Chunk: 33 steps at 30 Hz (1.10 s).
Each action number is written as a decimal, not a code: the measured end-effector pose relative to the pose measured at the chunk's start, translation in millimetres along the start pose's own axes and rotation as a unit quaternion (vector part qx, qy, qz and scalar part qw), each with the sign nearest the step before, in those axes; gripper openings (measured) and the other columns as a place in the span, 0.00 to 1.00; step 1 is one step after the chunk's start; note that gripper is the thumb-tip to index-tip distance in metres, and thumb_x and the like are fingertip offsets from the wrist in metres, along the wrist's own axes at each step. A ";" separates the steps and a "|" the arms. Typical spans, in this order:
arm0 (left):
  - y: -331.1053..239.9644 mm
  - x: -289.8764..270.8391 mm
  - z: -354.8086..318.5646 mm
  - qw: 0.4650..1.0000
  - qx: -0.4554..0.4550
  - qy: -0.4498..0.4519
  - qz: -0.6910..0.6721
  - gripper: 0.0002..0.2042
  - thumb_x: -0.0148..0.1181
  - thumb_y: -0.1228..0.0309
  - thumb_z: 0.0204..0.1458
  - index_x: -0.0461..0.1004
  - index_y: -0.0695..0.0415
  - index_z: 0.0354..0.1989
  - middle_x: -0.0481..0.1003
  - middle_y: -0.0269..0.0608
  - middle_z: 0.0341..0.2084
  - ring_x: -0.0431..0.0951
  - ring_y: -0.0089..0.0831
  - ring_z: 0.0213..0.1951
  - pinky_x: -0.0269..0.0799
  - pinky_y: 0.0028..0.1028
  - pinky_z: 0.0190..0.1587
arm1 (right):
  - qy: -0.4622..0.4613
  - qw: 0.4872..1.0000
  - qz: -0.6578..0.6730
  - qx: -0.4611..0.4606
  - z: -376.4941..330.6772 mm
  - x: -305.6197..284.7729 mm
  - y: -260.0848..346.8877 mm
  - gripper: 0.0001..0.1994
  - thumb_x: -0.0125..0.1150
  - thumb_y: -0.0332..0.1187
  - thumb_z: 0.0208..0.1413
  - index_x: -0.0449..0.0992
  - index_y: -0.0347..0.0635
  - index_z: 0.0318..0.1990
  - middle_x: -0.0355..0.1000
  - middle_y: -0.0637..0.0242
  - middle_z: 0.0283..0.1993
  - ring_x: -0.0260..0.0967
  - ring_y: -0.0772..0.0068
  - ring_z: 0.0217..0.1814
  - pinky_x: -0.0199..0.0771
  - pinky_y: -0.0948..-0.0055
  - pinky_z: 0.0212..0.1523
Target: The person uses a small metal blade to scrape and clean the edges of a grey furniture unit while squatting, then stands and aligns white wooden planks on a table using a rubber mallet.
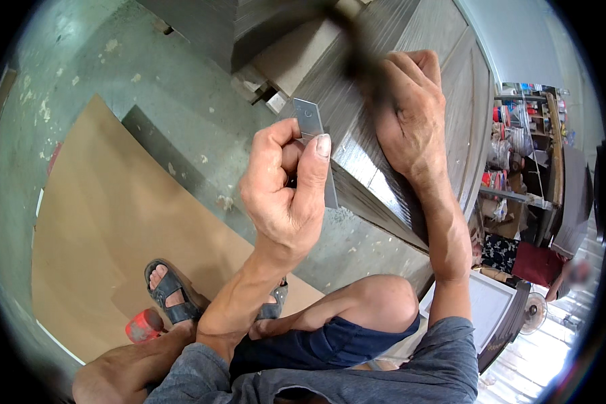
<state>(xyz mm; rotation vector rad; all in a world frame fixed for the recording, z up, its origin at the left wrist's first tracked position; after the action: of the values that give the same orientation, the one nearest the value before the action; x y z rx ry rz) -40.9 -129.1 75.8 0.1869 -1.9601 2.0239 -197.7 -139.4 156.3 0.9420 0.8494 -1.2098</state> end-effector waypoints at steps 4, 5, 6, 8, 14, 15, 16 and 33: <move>10.2 -4.5 -2.5 0.999 0.007 -0.011 0.051 0.12 0.61 0.68 0.60 0.72 0.66 0.41 0.66 0.24 0.20 0.60 0.12 0.25 0.58 0.15 0.29 | -0.010 1.000 -0.003 -0.014 1.5 0.3 2.5 0.07 0.58 0.29 0.56 0.81 0.40 0.39 0.76 0.64 0.35 0.64 0.58 0.44 0.66 0.63 0.48; 18.8 -6.8 -6.0 0.998 -0.002 -0.018 0.061 0.12 0.61 0.68 0.60 0.72 0.66 0.41 0.66 0.24 0.20 0.60 0.13 0.25 0.58 0.16 0.29 | -0.008 1.000 -0.003 -0.009 -0.5 1.4 2.2 0.07 0.58 0.29 0.57 0.81 0.40 0.39 0.76 0.64 0.35 0.64 0.58 0.44 0.66 0.63 0.48; 28.0 -9.3 -7.8 0.997 -0.063 -0.027 0.029 0.11 0.61 0.68 0.60 0.72 0.65 0.39 0.66 0.25 0.21 0.61 0.13 0.26 0.58 0.16 0.29 | -0.010 1.000 -0.004 -0.007 0.1 1.2 1.1 0.07 0.58 0.29 0.57 0.81 0.40 0.39 0.76 0.64 0.35 0.64 0.58 0.44 0.66 0.63 0.48; 27.6 -13.4 -11.7 0.998 -0.061 -0.033 -0.006 0.11 0.60 0.69 0.60 0.72 0.65 0.39 0.66 0.25 0.21 0.60 0.12 0.26 0.57 0.16 0.29 | -0.018 1.000 0.002 -0.004 0.7 0.9 -0.7 0.07 0.58 0.29 0.57 0.81 0.40 0.39 0.76 0.63 0.35 0.64 0.58 0.44 0.66 0.63 0.48; 1.0 2.3 1.8 0.996 0.078 -0.009 0.034 0.08 0.56 0.71 0.62 0.70 0.65 0.36 0.66 0.26 0.15 0.60 0.12 0.19 0.58 0.17 0.22 | -0.017 1.000 -0.012 -0.016 1.1 1.0 0.6 0.07 0.57 0.30 0.58 0.81 0.40 0.39 0.76 0.63 0.35 0.64 0.58 0.44 0.66 0.63 0.48; 7.6 1.1 0.5 0.998 0.043 -0.019 0.029 0.09 0.57 0.69 0.62 0.70 0.65 0.36 0.65 0.25 0.16 0.60 0.12 0.21 0.57 0.17 0.23 | -0.017 1.000 -0.010 -0.018 1.3 0.9 1.1 0.07 0.57 0.30 0.58 0.81 0.40 0.39 0.76 0.63 0.35 0.63 0.58 0.44 0.66 0.62 0.48; 14.8 -0.6 -1.8 0.999 0.008 -0.028 0.023 0.10 0.57 0.68 0.62 0.70 0.65 0.37 0.64 0.25 0.17 0.59 0.11 0.22 0.56 0.17 0.24 | -0.019 1.000 -0.009 -0.019 1.6 1.1 1.5 0.07 0.57 0.30 0.58 0.81 0.40 0.39 0.76 0.64 0.34 0.63 0.58 0.44 0.66 0.62 0.48; 56.9 -32.0 11.2 0.985 -0.158 0.057 -0.042 0.09 0.60 0.70 0.58 0.71 0.65 0.36 0.69 0.27 0.21 0.62 0.12 0.23 0.56 0.16 0.25 | -0.018 1.000 -0.002 0.007 1.6 1.1 1.9 0.09 0.55 0.31 0.60 0.81 0.40 0.40 0.75 0.63 0.35 0.62 0.59 0.44 0.66 0.63 0.49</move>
<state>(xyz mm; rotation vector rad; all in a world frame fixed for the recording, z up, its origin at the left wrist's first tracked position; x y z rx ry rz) -30.0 -145.1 12.5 0.0757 -2.1283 1.6073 -195.6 -141.1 156.1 0.9275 0.8158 -1.2345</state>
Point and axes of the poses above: each hand's wrist, its own z-axis towards the middle knuckle, its own x-axis out of the palm, y = z × x, the point moved 4 cm from there along z, towards the middle knuckle
